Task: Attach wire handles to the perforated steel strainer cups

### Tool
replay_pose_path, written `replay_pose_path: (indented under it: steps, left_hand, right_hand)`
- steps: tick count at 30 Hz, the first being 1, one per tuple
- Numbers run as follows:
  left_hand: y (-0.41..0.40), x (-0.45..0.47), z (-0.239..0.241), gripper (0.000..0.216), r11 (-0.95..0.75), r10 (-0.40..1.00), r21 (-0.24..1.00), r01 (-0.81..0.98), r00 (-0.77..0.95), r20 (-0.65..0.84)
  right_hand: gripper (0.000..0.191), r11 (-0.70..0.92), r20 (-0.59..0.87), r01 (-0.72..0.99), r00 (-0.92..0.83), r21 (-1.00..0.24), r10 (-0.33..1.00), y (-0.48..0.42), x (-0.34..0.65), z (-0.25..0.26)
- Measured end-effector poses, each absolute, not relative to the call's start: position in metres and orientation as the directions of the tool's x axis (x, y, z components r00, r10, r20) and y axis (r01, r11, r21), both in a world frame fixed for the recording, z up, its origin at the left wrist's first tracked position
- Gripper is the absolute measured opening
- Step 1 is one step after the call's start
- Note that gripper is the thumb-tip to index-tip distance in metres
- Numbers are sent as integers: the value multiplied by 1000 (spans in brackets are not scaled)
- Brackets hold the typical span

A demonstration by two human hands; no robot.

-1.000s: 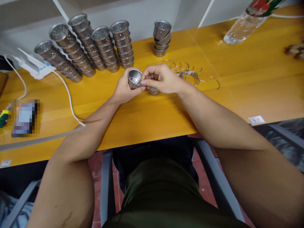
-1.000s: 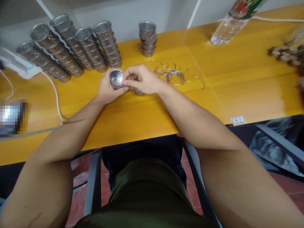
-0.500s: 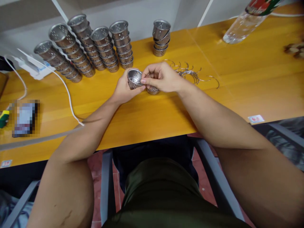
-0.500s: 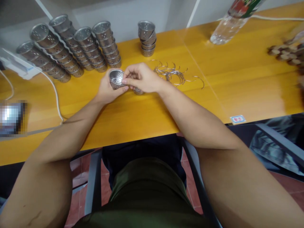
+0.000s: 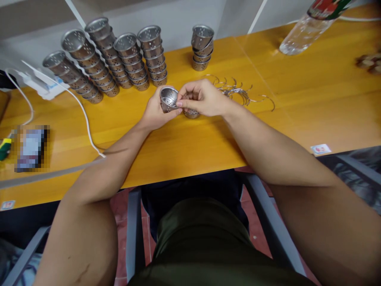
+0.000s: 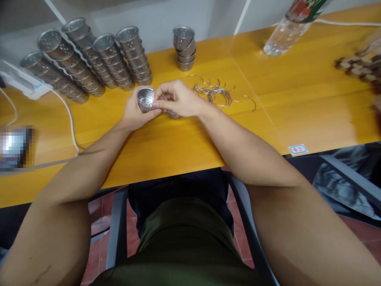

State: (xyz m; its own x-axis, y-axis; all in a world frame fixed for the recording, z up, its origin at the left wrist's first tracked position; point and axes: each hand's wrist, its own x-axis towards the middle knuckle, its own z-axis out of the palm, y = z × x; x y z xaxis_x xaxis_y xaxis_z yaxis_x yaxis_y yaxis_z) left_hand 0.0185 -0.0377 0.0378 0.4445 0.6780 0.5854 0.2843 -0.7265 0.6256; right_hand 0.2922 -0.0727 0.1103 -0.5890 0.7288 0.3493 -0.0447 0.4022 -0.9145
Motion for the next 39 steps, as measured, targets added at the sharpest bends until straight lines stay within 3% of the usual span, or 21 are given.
replay_pose_path:
  steps: [6,11,17,22,31,34,35,37,39]
  left_hand:
    - [-32,20,28,111,-743,668,615,264,350,656]
    - [-15,17,16,106,-757,654,607,243,296,697]
    - [-9,18,11,109,-784,620,591,192,294,727]
    - [-16,23,12,114,-782,620,597,177,320,717]
    - [-22,18,16,113,-726,682,651,219,346,644]
    - [-25,16,13,106,-671,736,705,231,328,592]
    - [-25,16,11,104,-662,744,713,233,324,585]
    - [-24,16,7,99,-658,745,717,229,332,578]
    - [-22,17,4,96,-659,743,716,229,346,573]
  right_hand:
    - [70,546,458,67,-465,-835,757,-73,296,107]
    - [46,685,553,269,-427,-677,715,-76,299,108]
    - [29,738,568,332,-480,-587,668,-78,299,109]
    - [36,751,520,373,-552,-545,652,-83,294,105]
    - [20,776,602,353,-492,-522,629,-70,317,118]
    - [29,767,709,423,-325,-482,625,-40,348,120]
    - [34,706,723,486,-194,-516,663,-28,361,119]
    - [43,478,672,592,150,-649,726,-3,389,115]
    - [55,273,609,638,392,-720,690,17,415,107]
